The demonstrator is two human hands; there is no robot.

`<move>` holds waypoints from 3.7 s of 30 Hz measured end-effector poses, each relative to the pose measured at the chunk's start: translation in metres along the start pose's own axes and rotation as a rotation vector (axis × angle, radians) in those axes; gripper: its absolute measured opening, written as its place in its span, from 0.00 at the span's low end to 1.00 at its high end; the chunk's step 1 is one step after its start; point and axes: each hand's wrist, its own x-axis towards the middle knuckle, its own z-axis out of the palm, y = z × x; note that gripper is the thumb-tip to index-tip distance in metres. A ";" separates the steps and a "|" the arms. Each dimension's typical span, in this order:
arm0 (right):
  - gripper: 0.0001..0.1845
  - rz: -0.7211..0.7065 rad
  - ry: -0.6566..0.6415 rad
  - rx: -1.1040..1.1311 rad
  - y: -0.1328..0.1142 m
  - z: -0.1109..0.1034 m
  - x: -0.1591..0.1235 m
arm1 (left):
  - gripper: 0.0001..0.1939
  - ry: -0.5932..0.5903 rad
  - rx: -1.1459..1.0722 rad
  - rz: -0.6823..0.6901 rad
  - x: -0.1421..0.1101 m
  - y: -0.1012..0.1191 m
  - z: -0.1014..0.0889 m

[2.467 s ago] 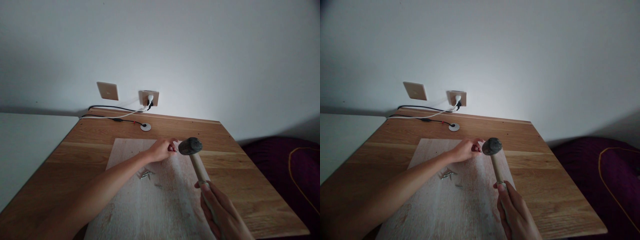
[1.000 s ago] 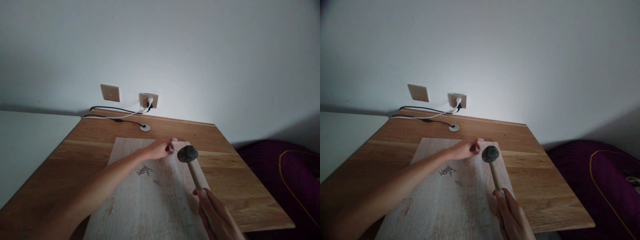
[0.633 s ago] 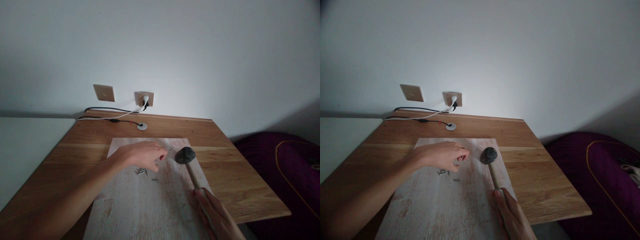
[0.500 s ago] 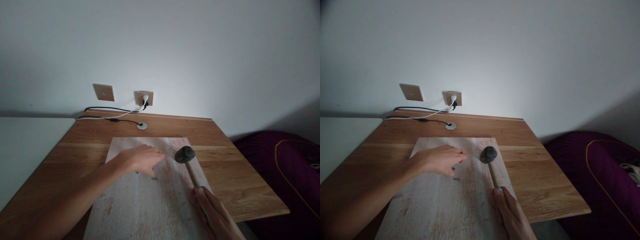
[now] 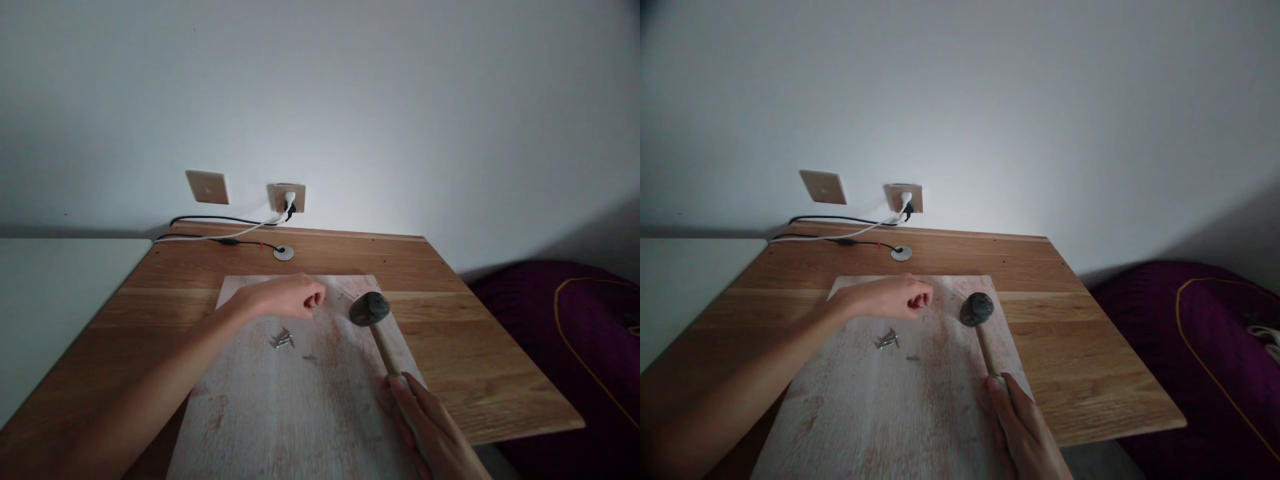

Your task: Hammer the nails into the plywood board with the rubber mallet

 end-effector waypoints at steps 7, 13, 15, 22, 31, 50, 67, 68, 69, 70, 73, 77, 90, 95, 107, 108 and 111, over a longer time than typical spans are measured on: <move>0.47 0.038 0.068 0.081 0.002 0.005 -0.001 | 0.10 0.177 -0.020 0.063 0.014 -0.021 0.010; 0.45 0.022 0.074 0.057 0.003 0.003 -0.001 | 0.12 0.252 -0.048 0.072 0.020 -0.017 0.021; 0.45 0.013 0.057 0.049 0.005 0.002 -0.001 | 0.12 0.254 -0.054 0.067 0.022 -0.018 0.024; 0.47 0.030 0.034 0.076 0.012 -0.001 0.004 | 0.12 0.296 -0.064 0.090 0.028 -0.021 0.033; 0.45 -0.008 0.023 0.017 0.014 -0.003 0.009 | 0.16 0.337 -0.084 0.087 0.033 -0.026 0.042; 0.44 -0.014 -0.002 0.021 0.005 0.000 0.004 | 0.20 0.393 -0.111 0.061 0.033 -0.030 0.041; 0.45 0.008 -0.001 0.021 0.008 -0.003 0.005 | 0.10 0.429 -0.153 0.069 0.036 -0.038 0.048; 0.45 0.014 -0.005 0.016 0.006 -0.003 0.005 | 0.10 0.429 -0.172 0.064 0.036 -0.038 0.048; 0.44 0.018 -0.010 0.011 0.004 -0.003 0.004 | 0.10 0.427 -0.191 0.061 0.036 -0.038 0.048; 0.44 0.021 -0.013 0.007 0.003 -0.002 0.004 | 0.09 0.426 -0.206 0.059 0.035 -0.037 0.048; 0.43 0.028 0.016 0.013 0.000 0.000 0.001 | 0.09 0.423 -0.245 0.047 0.034 -0.036 0.048; 0.43 0.007 0.064 0.019 0.002 0.000 0.001 | 0.11 0.400 -0.283 0.033 0.033 -0.035 0.048; 0.44 0.008 0.064 0.042 0.002 0.002 -0.001 | 0.07 0.405 -0.374 0.017 0.033 -0.037 0.046; 0.43 0.001 0.039 0.015 -0.001 0.001 -0.001 | 0.07 0.374 -0.369 0.019 0.032 -0.037 0.045; 0.42 -0.005 0.038 0.019 -0.007 0.002 -0.006 | 0.05 0.381 -0.355 0.023 0.032 -0.037 0.045; 0.43 0.000 0.035 0.022 -0.008 0.003 -0.006 | 0.05 0.387 -0.359 0.021 0.032 -0.037 0.045; 0.44 0.015 0.046 0.043 -0.009 0.005 -0.007 | 0.06 0.391 -0.349 0.017 0.032 -0.037 0.046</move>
